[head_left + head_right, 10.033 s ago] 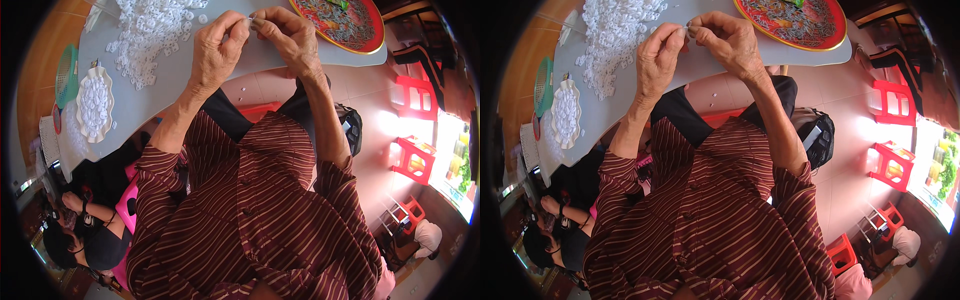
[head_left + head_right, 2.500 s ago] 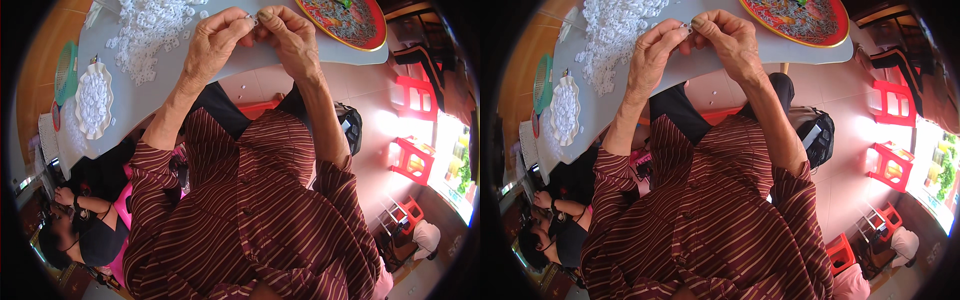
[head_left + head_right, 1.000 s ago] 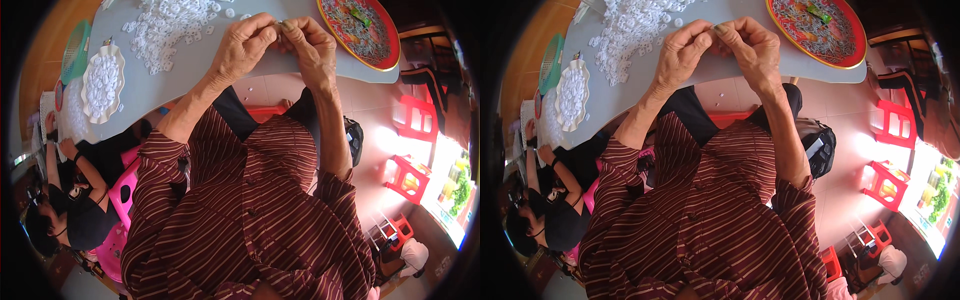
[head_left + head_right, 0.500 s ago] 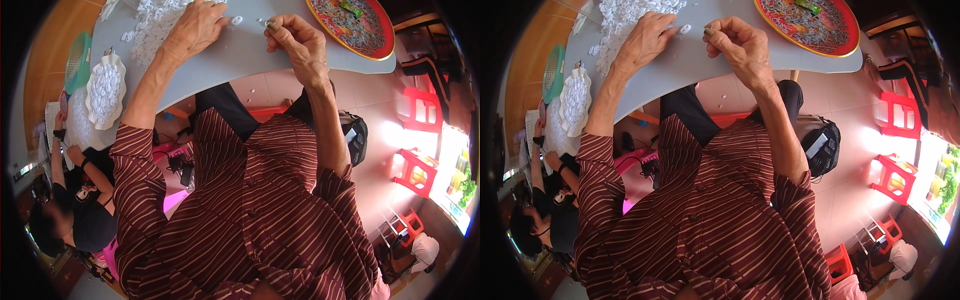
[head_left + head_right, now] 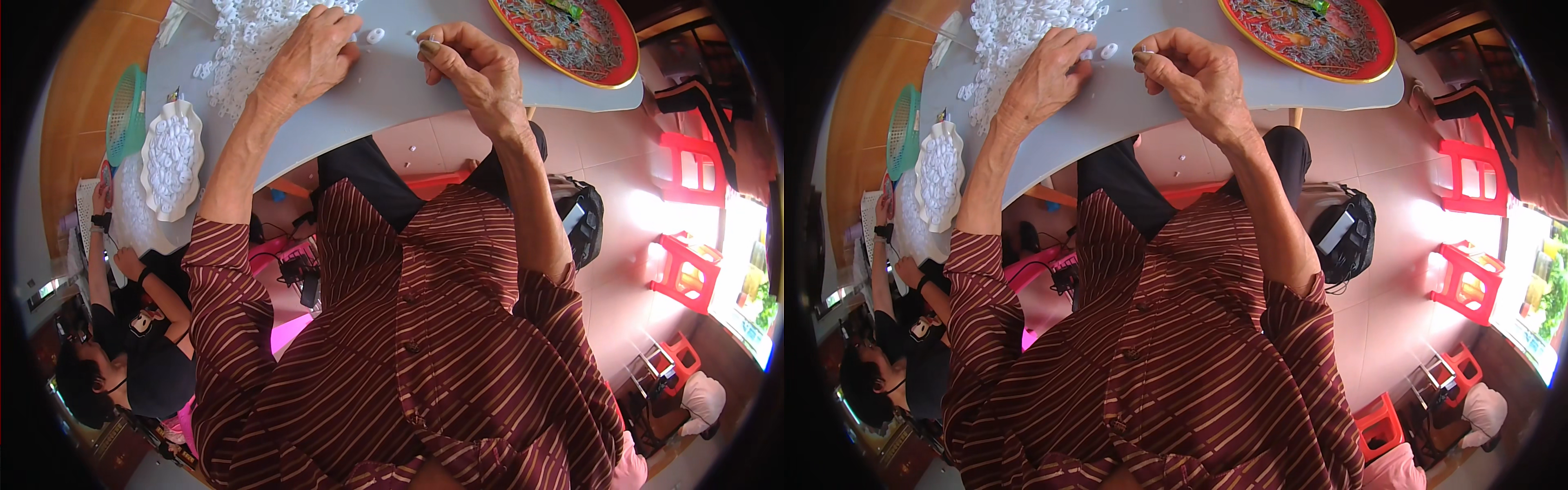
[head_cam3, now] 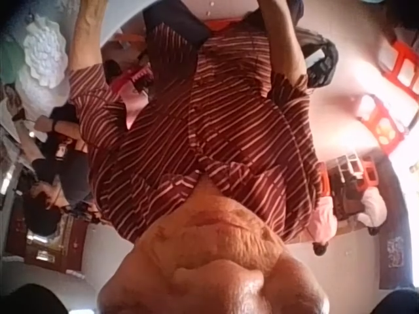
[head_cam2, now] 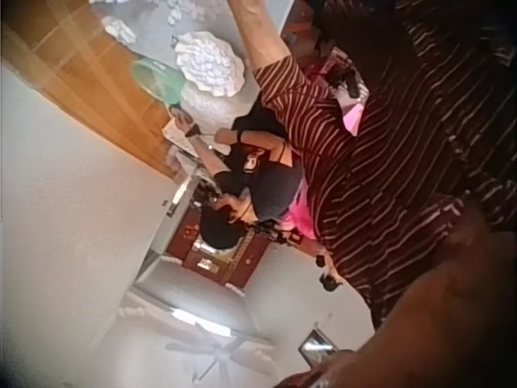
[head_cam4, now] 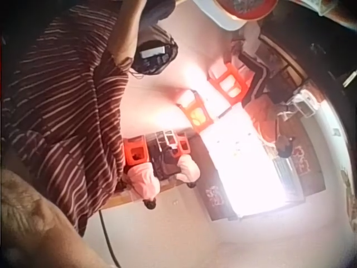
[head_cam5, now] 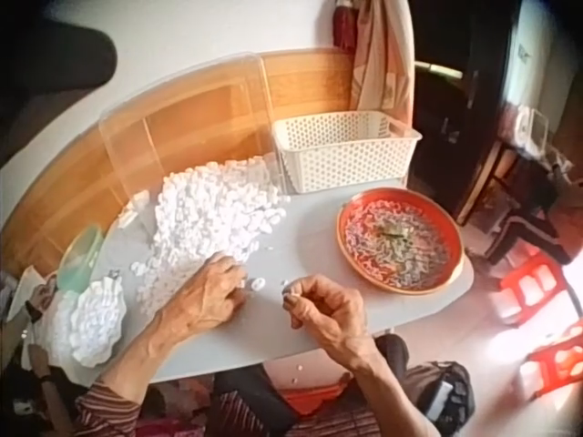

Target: Manually assembling small white plastic components at a table.

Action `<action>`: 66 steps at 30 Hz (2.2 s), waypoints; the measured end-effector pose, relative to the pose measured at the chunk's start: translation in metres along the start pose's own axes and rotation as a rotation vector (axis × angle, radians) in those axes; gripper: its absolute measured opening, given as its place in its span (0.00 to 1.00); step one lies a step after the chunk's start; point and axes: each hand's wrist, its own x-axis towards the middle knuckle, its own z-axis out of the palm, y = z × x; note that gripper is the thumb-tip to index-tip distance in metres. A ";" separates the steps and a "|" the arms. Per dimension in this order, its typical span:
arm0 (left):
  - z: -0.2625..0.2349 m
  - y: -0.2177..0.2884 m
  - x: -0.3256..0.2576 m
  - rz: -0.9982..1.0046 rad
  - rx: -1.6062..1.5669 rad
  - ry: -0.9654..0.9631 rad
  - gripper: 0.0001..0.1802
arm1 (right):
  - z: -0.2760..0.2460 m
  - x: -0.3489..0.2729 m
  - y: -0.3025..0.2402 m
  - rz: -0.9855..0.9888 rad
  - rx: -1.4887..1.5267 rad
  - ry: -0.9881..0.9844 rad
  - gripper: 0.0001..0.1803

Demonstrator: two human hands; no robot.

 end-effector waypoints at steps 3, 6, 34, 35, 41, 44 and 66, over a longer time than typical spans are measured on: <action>-0.002 -0.003 0.002 -0.060 -0.038 -0.106 0.14 | 0.000 0.000 -0.001 -0.015 -0.002 -0.008 0.08; 0.005 -0.007 -0.002 -0.088 -0.058 -0.051 0.13 | 0.000 0.000 0.000 -0.015 -0.006 -0.004 0.08; 0.019 0.057 0.004 -0.601 -1.054 0.231 0.11 | 0.002 0.000 0.005 -0.112 0.149 0.018 0.10; 0.021 0.057 0.004 -0.599 -1.054 0.228 0.11 | 0.001 0.000 0.005 -0.115 0.153 0.023 0.10; 0.027 0.067 0.006 -0.464 -1.206 0.370 0.10 | 0.001 -0.001 0.004 -0.127 0.133 0.098 0.09; 0.028 0.062 0.002 -0.472 -1.281 0.387 0.14 | 0.002 -0.003 0.004 -0.137 0.147 0.137 0.09; 0.019 0.031 0.019 -0.482 -1.340 0.205 0.11 | 0.005 -0.002 -0.001 -0.051 0.118 0.123 0.14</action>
